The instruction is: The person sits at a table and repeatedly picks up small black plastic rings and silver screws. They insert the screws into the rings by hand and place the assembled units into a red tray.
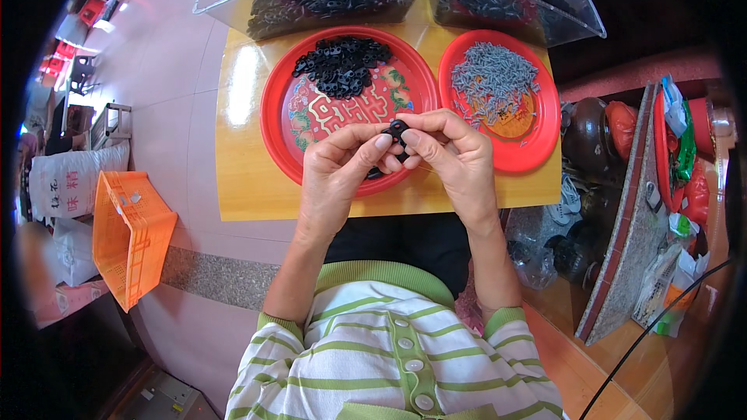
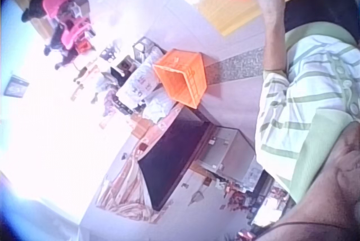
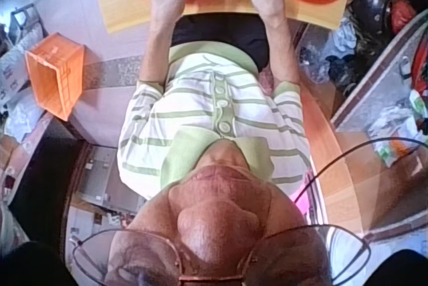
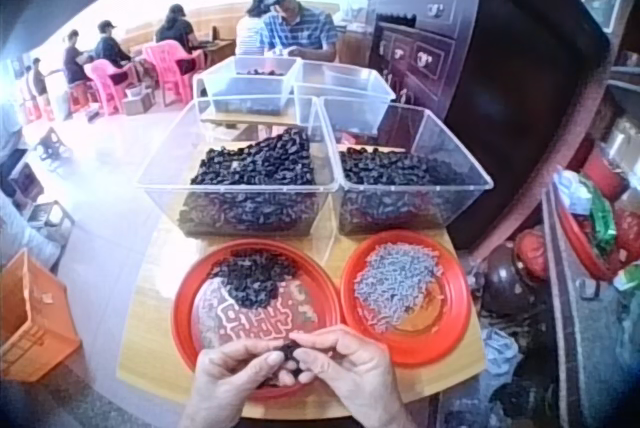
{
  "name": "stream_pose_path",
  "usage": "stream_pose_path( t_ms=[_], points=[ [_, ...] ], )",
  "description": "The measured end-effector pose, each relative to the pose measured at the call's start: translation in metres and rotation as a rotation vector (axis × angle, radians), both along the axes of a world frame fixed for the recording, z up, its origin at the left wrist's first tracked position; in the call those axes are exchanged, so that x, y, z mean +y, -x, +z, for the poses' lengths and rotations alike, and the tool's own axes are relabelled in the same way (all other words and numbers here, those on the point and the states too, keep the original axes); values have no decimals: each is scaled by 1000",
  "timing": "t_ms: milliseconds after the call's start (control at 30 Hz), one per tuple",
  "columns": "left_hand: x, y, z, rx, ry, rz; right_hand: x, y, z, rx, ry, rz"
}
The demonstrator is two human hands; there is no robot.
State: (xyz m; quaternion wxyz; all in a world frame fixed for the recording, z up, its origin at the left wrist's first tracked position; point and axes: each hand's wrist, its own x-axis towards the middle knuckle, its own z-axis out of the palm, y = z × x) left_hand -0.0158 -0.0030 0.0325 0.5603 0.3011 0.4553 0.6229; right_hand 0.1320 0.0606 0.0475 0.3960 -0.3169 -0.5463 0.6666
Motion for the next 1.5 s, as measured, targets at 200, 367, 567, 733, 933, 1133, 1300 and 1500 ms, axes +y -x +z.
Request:
stream_pose_path(
  t_ms=[200,367,567,733,933,1133,1300,1500],
  points=[
    [4,-12,-7,-56,-59,63,-8,6,-11,149,44,-57],
    [5,-18,-9,-98,-27,73,-5,1,-16,-22,-147,-107],
    [6,-18,-9,-300,8,116,-9,5,2,-195,-281,-151],
    [3,-22,-8,-472,14,110,-6,4,-1,-251,-487,-192],
    [4,-33,1,-163,-134,235,-3,-6,0,-96,-282,-103],
    [4,-24,-16,128,-382,158,-5,-9,1,66,-117,-20],
    [0,-25,-17,230,-291,201,-5,-12,0,-51,-131,11],
    [6,-27,-21,146,-261,204,0,-13,-5,-12,-87,30]
  ],
)
